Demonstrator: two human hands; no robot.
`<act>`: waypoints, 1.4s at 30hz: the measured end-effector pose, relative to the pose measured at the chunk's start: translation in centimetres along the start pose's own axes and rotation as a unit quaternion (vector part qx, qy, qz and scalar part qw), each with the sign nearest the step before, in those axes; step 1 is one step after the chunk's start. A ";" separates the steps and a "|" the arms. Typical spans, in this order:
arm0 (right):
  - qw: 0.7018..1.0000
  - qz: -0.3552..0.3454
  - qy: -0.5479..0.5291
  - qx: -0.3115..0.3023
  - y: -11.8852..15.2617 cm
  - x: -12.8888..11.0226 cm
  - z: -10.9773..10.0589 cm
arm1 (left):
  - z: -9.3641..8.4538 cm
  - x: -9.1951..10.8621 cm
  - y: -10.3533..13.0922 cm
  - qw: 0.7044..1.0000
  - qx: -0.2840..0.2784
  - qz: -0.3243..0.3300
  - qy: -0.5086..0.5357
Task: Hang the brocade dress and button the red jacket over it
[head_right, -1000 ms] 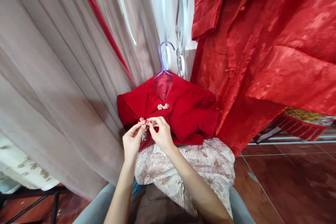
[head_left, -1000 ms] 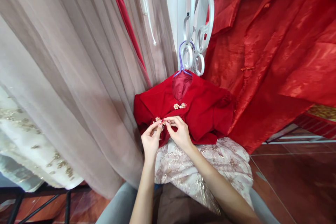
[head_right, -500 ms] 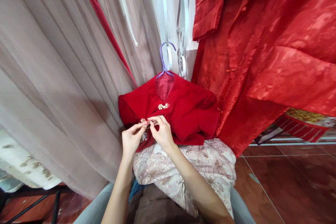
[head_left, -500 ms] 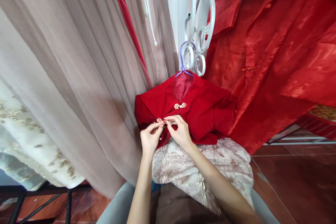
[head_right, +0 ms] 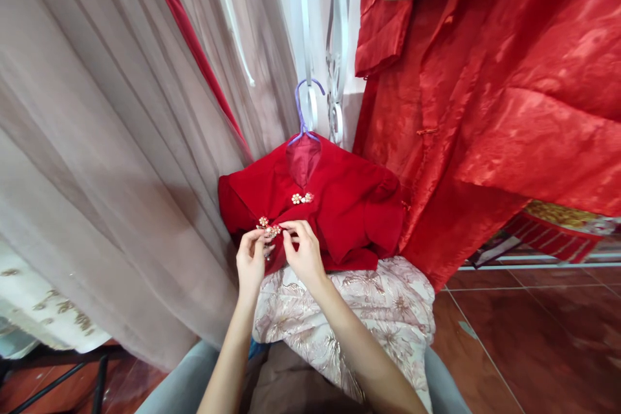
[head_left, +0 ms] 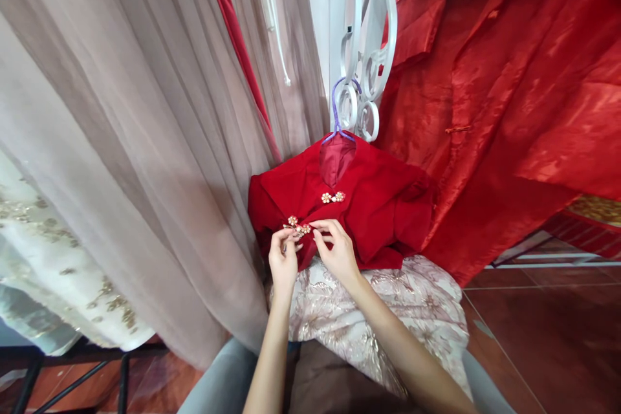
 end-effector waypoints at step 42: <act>0.942 0.000 0.210 -0.263 2.8 1.7 0.0 | -1.1 -3.5 2.2 0.982 -0.125 -0.139 0.009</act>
Point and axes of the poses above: each hand's wrist, its own y-axis away from the middle knuckle, its own z-axis out of the palm, x = y × z, the point moved 6 cm from there along -y, towards the middle knuckle, and after that the axes turned 7 degrees about z, right-handed, at the moved point
